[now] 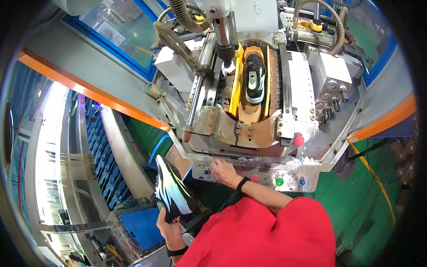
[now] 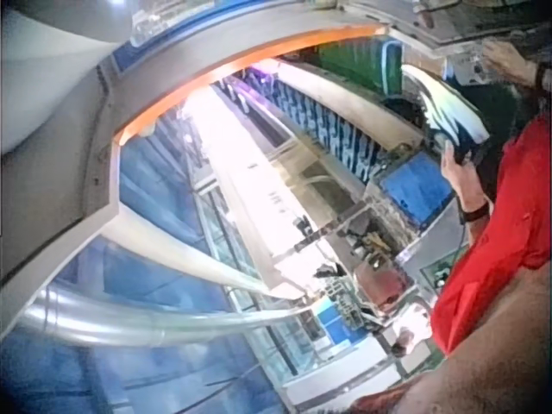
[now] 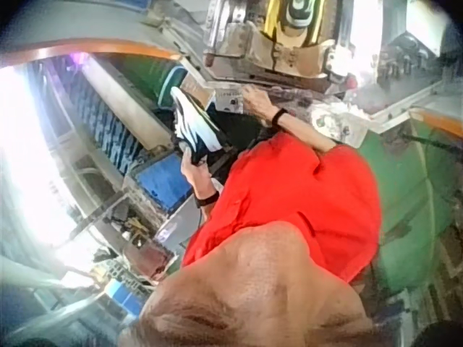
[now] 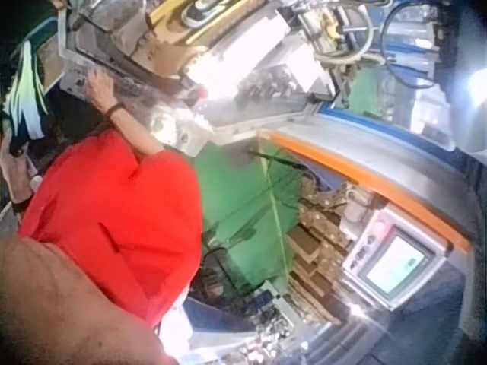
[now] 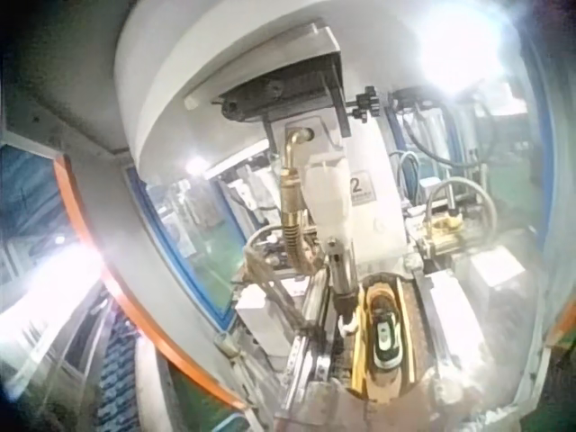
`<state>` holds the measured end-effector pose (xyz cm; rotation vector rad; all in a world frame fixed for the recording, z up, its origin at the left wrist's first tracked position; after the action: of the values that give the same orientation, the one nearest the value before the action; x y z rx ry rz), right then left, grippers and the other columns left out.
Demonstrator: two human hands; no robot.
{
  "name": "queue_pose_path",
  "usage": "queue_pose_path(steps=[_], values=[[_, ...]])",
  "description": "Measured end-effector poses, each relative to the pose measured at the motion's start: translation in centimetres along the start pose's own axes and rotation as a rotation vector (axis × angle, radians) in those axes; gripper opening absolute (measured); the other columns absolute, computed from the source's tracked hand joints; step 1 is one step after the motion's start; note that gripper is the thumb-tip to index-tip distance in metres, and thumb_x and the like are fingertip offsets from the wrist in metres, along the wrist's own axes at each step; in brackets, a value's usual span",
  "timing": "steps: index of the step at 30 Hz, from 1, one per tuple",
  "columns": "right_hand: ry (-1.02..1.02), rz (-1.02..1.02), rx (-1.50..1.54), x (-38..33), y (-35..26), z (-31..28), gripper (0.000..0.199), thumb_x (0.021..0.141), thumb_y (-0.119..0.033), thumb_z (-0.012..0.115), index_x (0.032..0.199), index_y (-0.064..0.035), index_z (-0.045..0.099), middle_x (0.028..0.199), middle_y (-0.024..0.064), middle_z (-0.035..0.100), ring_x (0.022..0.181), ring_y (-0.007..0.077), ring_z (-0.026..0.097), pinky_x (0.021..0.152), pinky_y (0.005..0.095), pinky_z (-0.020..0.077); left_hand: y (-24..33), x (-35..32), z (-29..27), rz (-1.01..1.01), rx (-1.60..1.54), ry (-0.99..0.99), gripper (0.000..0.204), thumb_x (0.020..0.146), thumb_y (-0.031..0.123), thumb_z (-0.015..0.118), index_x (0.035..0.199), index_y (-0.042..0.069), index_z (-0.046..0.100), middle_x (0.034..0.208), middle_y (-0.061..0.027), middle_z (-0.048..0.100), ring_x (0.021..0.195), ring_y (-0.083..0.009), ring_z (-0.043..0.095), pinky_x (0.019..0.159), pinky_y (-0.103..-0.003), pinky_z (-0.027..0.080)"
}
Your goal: Operating a hydraulic or mechanical pressing machine to bond shoe soles to uppers in a production line.
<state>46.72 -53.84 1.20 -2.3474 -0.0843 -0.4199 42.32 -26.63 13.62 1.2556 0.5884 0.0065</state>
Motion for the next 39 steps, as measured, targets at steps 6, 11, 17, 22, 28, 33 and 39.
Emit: queue_pose_path(steps=[6, 11, 17, 22, 28, 33, 39], values=[[-0.138, 0.047, -0.148, -2.1, 4.8, 6.9, 0.02, 0.083, -0.012, 0.053, 0.101, -0.005, 0.056, 0.105, 0.0166, 0.052, 0.107, 0.0356, 0.052, 0.087, 0.0436, 0.0484, -0.8, -2.2, -1.0, -0.019, -0.027, 0.025, 0.012, 0.086, 0.017, 0.062, 0.087, 0.004, 0.062, 0.08, -0.0036, 0.061, 0.067, -0.016, 0.062, 0.057, -0.029, 0.049], [-0.15, 0.109, 0.011, -2.2, 5.5, 6.8, 0.021, 0.082, -0.016, 0.058, 0.101, -0.0077, 0.056, 0.108, 0.0154, 0.051, 0.111, 0.0355, 0.049, 0.09, 0.0449, 0.0455, -1.0, -3.9, -1.3, -0.028, -0.038, 0.066, 0.014, 0.087, 0.015, 0.062, 0.092, 0.002, 0.061, 0.084, -0.006, 0.063, 0.073, -0.0196, 0.065, 0.064, -0.032, 0.054], [-0.161, 0.105, 0.08, -2.7, 5.3, 6.2, 0.026, 0.079, -0.02, 0.064, 0.1, -0.0077, 0.056, 0.109, 0.0144, 0.051, 0.11, 0.035, 0.049, 0.088, 0.0465, 0.0458, -1.7, -5.0, -2.4, 0.001, -0.045, 0.012, 0.016, 0.088, 0.016, 0.062, 0.094, 0.001, 0.061, 0.084, -0.0063, 0.063, 0.074, -0.0199, 0.066, 0.064, -0.032, 0.055], [-0.136, 0.069, 0.065, -2.7, 5.5, 6.2, 0.025, 0.077, -0.018, 0.065, 0.096, -0.006, 0.056, 0.107, 0.0159, 0.051, 0.109, 0.0359, 0.049, 0.086, 0.0476, 0.0463, -3.3, -5.7, -3.8, -0.013, -0.059, 0.023, 0.018, 0.087, 0.017, 0.064, 0.092, 0.001, 0.061, 0.085, -0.0067, 0.063, 0.072, -0.0196, 0.064, 0.063, -0.032, 0.054], [-0.338, 0.124, 0.035, -3.3, 7.1, 10.7, 0.031, 0.08, -0.015, 0.062, 0.108, -0.0044, 0.056, 0.102, 0.0221, 0.055, 0.099, 0.0408, 0.054, 0.083, 0.0492, 0.0457, -5.3, -9.2, -8.9, -0.073, -0.099, 0.195, 0.019, 0.086, 0.012, 0.065, 0.1, -0.002, 0.064, 0.094, -0.0109, 0.066, 0.08, -0.0206, 0.066, 0.065, -0.032, 0.055], [-0.18, 0.016, 0.383, 1.8, 3.8, 7.7, 0.027, 0.079, -0.009, 0.064, 0.106, -0.0028, 0.063, 0.092, 0.0097, 0.066, 0.081, 0.0215, 0.064, 0.074, 0.0322, 0.0521, -9.5, -10.0, -15.0, -0.232, -0.429, 0.182, 0.029, 0.084, -0.004, 0.065, 0.112, -0.006, 0.062, 0.1, -0.012, 0.067, 0.086, -0.0209, 0.068, 0.079, -0.032, 0.058], [-0.205, -0.413, 0.618, 16.1, -20.0, 3.8, 0.019, 0.088, -0.008, 0.063, 0.106, -0.004, 0.064, 0.095, 0.006, 0.065, 0.085, 0.0161, 0.061, 0.073, 0.0292, 0.0499, -12.7, -15.0, -27.5, -0.176, -0.507, 0.683, 0.019, 0.082, 0.003, 0.07, 0.095, -0.01, 0.065, 0.087, -0.0141, 0.066, 0.072, -0.0222, 0.067, 0.063, -0.032, 0.058]])
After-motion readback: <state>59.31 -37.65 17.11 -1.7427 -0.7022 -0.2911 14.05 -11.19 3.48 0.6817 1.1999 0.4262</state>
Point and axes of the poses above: each hand's wrist, its own x-axis towards the middle knuckle, its own z-axis out of the palm, y = z × x, the point moved 7 cm from there along x, towards the middle knuckle
